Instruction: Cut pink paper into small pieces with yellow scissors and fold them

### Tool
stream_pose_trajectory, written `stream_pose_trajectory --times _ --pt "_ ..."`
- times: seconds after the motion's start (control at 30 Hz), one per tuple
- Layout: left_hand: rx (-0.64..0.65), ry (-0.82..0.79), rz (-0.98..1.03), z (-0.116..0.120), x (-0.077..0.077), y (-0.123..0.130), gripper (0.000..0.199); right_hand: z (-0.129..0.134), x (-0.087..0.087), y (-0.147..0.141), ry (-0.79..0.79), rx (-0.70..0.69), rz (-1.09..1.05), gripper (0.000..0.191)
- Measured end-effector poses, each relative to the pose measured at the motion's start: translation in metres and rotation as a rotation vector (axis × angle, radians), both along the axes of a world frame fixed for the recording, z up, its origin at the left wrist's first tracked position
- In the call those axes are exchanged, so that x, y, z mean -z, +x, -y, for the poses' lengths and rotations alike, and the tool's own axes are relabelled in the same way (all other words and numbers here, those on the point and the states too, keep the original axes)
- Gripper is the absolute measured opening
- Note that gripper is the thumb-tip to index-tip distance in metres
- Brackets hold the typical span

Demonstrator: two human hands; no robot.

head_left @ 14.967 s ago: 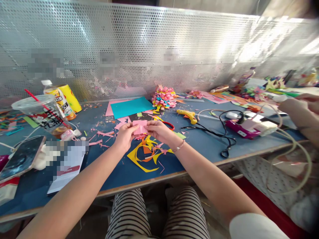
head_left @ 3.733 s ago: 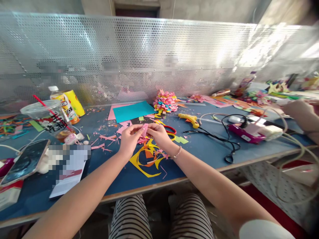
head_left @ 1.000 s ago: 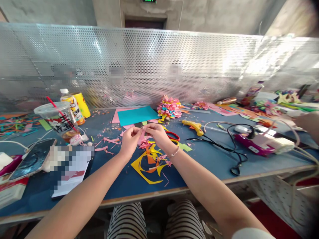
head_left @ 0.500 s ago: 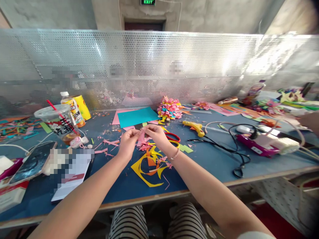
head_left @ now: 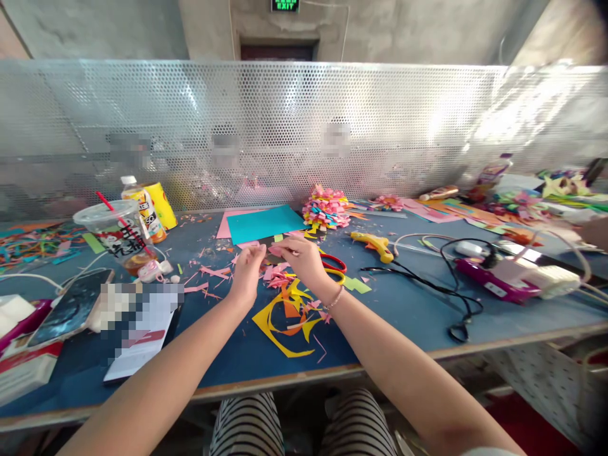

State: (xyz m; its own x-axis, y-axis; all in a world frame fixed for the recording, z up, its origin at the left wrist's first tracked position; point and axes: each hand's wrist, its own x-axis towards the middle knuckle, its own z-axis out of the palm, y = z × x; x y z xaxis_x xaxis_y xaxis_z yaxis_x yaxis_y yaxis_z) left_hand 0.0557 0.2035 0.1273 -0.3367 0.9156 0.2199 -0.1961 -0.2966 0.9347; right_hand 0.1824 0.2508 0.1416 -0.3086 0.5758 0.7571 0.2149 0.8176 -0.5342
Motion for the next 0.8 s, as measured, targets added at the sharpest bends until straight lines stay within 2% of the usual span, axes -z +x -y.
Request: stream_pose_trajectory --times 0.1,0.2,0.43,0.63,0.8 --pt "0.126 0.008 0.155 0.004 -0.006 0.004 0.031 0.003 0.003 -0.004 0.165 -0.054 0.048 0.017" --pt "0.086 0.061 0.140 0.002 -0.005 0.003 0.028 0.004 0.004 -0.006 0.237 -0.062 0.118 0.023" --pt "0.044 0.047 0.022 -0.004 0.000 -0.003 0.023 0.002 -0.003 0.002 0.048 0.032 0.026 0.031" --pt "0.048 0.013 -0.016 -0.003 -0.003 -0.002 0.023 0.003 -0.010 0.007 -0.013 -0.062 0.038 0.028" --pt "0.053 0.035 -0.053 -0.004 -0.001 -0.004 0.023 0.000 -0.012 0.009 0.002 -0.068 0.035 0.030"
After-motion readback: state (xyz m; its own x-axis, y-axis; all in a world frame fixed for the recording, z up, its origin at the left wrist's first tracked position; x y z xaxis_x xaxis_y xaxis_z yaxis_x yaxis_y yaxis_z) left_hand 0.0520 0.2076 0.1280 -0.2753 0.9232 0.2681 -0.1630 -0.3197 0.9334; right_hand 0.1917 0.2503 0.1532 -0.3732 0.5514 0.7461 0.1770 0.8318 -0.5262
